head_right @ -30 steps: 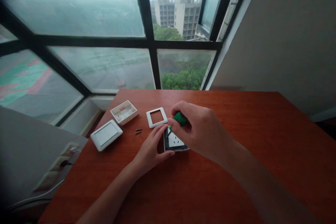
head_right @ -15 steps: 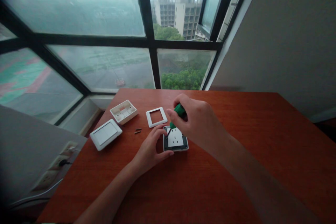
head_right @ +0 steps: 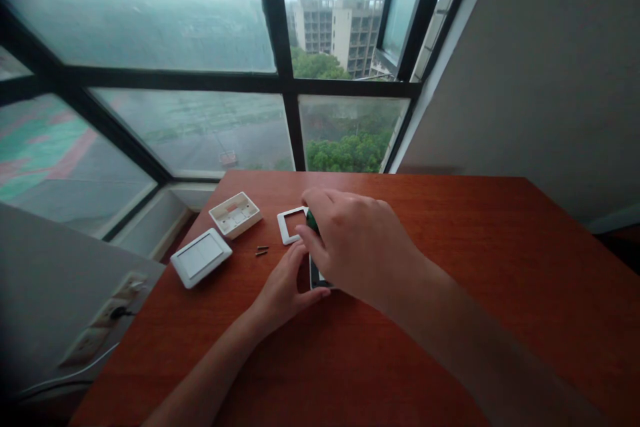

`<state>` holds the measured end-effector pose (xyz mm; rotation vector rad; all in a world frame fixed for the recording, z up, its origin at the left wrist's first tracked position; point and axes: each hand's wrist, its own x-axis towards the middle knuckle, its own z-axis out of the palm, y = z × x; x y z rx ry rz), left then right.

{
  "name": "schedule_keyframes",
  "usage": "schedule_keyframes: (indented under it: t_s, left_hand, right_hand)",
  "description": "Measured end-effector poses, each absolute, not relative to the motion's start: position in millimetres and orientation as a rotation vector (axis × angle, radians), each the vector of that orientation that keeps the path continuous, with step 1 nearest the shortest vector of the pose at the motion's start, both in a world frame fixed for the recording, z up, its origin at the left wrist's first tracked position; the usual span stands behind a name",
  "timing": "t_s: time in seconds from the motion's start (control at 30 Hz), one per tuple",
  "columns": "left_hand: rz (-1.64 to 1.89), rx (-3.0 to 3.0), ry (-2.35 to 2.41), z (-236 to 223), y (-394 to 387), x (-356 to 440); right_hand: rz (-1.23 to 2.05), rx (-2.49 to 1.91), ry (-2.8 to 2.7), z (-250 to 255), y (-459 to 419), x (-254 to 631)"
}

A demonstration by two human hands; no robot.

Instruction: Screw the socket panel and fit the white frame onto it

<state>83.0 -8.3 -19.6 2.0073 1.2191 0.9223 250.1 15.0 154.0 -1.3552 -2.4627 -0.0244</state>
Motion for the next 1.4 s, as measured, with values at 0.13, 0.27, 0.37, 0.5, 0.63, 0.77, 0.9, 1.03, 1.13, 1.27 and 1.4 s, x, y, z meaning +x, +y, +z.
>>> schedule_keyframes:
  t_s: [0.13,0.27,0.37,0.5,0.63,0.77,0.9,1.03,1.13,1.27,1.4]
  left_hand:
    - [0.918,2.026,1.24,-22.6,-8.6,82.7]
    - [0.905,2.043,1.253,-23.9,-8.3,82.5]
    - [0.893,2.052,1.24,-23.0,-7.7,82.4]
    - [0.905,2.044,1.235,-22.8,-7.8,82.5]
    - [0.914,2.044,1.222,-23.1,-8.0,82.2]
    - [0.904,2.048,1.226,-22.1,-8.1,82.1]
    - [0.909,2.043,1.222,-20.5,-8.1,82.2]
    - [0.897,2.038,1.21,-19.2,-7.8,81.9]
    - [0.893,2.048,1.224,-20.2,-7.8,81.3]
    - [0.888,2.056,1.226,-21.9,-8.0,81.3]
    - [0.904,2.043,1.223,-20.5,-7.8,81.8]
  right_hand:
    - [-0.275,-1.513,-2.41,153.0,19.0,243.2]
    - [-0.107,-1.442,-2.428,153.8,20.8,240.9]
    - [-0.002,-1.409,-2.439,153.7,25.1,243.0]
    - [-0.201,-1.618,-2.385,155.0,26.8,245.9]
    - [-0.042,-1.422,-2.453,157.6,23.0,246.6]
    - [-0.069,-1.379,-2.448,154.3,22.8,245.7]
    - [-0.194,-1.514,-2.39,151.5,20.9,247.4]
    - [0.098,-1.272,-2.463,152.1,19.8,251.3]
    - [-0.03,-1.411,-2.441,150.5,21.3,251.3]
    - [-0.07,-1.457,-2.403,147.5,21.1,250.4]
    - [0.079,-1.256,-2.421,145.8,19.3,251.7]
